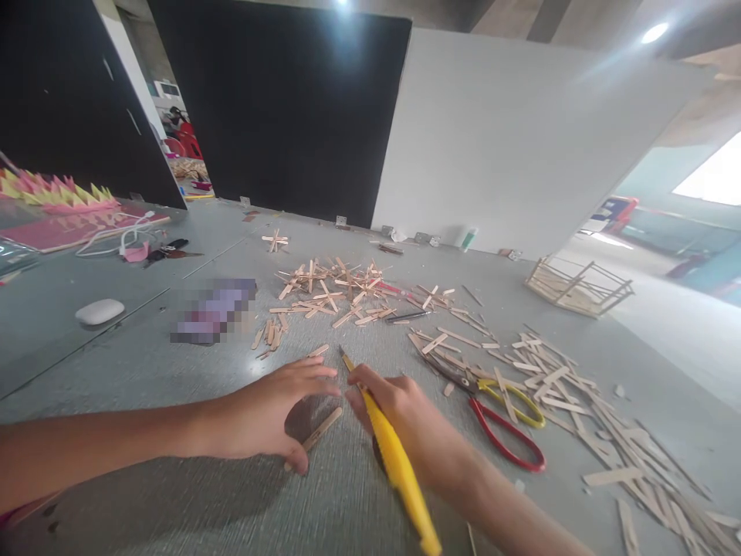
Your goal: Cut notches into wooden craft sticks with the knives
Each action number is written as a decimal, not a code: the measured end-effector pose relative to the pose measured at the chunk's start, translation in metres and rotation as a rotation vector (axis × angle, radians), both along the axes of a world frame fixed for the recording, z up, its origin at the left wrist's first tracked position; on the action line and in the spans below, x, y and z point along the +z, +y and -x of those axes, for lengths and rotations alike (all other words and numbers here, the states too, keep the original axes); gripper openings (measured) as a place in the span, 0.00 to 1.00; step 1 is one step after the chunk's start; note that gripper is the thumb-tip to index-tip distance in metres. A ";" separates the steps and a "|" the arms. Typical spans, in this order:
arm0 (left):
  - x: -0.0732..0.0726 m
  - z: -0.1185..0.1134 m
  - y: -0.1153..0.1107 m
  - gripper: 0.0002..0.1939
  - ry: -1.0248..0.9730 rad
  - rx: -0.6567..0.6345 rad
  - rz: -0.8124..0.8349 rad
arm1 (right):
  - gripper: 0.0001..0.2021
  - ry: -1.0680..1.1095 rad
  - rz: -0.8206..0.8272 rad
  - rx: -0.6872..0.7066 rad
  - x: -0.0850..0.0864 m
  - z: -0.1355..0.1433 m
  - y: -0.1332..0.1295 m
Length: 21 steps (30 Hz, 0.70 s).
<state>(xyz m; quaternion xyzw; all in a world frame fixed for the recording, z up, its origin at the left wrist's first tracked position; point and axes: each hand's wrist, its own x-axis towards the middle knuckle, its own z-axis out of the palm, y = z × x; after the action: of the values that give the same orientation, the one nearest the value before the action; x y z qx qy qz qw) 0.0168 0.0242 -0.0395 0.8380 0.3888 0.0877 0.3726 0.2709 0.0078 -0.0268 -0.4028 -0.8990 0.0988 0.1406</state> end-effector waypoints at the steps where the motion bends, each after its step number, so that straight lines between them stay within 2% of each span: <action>1: 0.002 0.002 -0.001 0.40 -0.017 0.033 0.005 | 0.09 -0.056 -0.076 0.006 0.002 -0.009 0.008; 4: 0.008 0.006 -0.005 0.10 -0.032 0.107 0.028 | 0.19 -0.195 -0.279 -0.007 0.000 -0.038 0.034; 5: 0.009 0.007 -0.007 0.05 -0.025 0.116 0.038 | 0.22 -0.235 -0.334 -0.010 -0.002 -0.047 0.042; 10: 0.011 0.012 -0.014 0.07 -0.015 0.164 0.055 | 0.27 -0.355 -0.525 -0.037 -0.016 -0.072 0.065; 13: 0.018 0.012 -0.017 0.07 -0.058 0.240 0.092 | 0.33 -0.344 -0.612 -0.097 -0.015 -0.064 0.059; 14: 0.023 0.011 -0.018 0.08 -0.095 0.267 0.121 | 0.31 -0.323 -0.630 -0.110 -0.015 -0.057 0.053; 15: 0.028 0.009 -0.020 0.08 -0.229 0.333 0.212 | 0.28 -0.290 -0.621 -0.107 -0.014 -0.048 0.046; 16: 0.033 0.008 -0.022 0.08 -0.345 0.400 0.279 | 0.22 -0.255 -0.582 -0.094 -0.015 -0.039 0.038; 18: 0.042 0.006 -0.026 0.11 -0.467 0.455 0.296 | 0.12 -0.173 -0.365 -0.051 -0.020 -0.020 0.022; 19: 0.046 0.005 -0.029 0.13 -0.498 0.477 0.279 | 0.10 -0.156 -0.252 -0.047 -0.024 -0.013 0.015; 21: 0.051 0.006 -0.034 0.17 -0.529 0.487 0.262 | 0.10 -0.144 -0.167 -0.039 -0.035 -0.006 0.006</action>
<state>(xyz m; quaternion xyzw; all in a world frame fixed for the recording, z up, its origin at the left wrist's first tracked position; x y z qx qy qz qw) 0.0112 -0.0098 0.0115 0.6147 0.4750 0.3363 0.5323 0.2771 0.0137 -0.0616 -0.4132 -0.9039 -0.0083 0.1107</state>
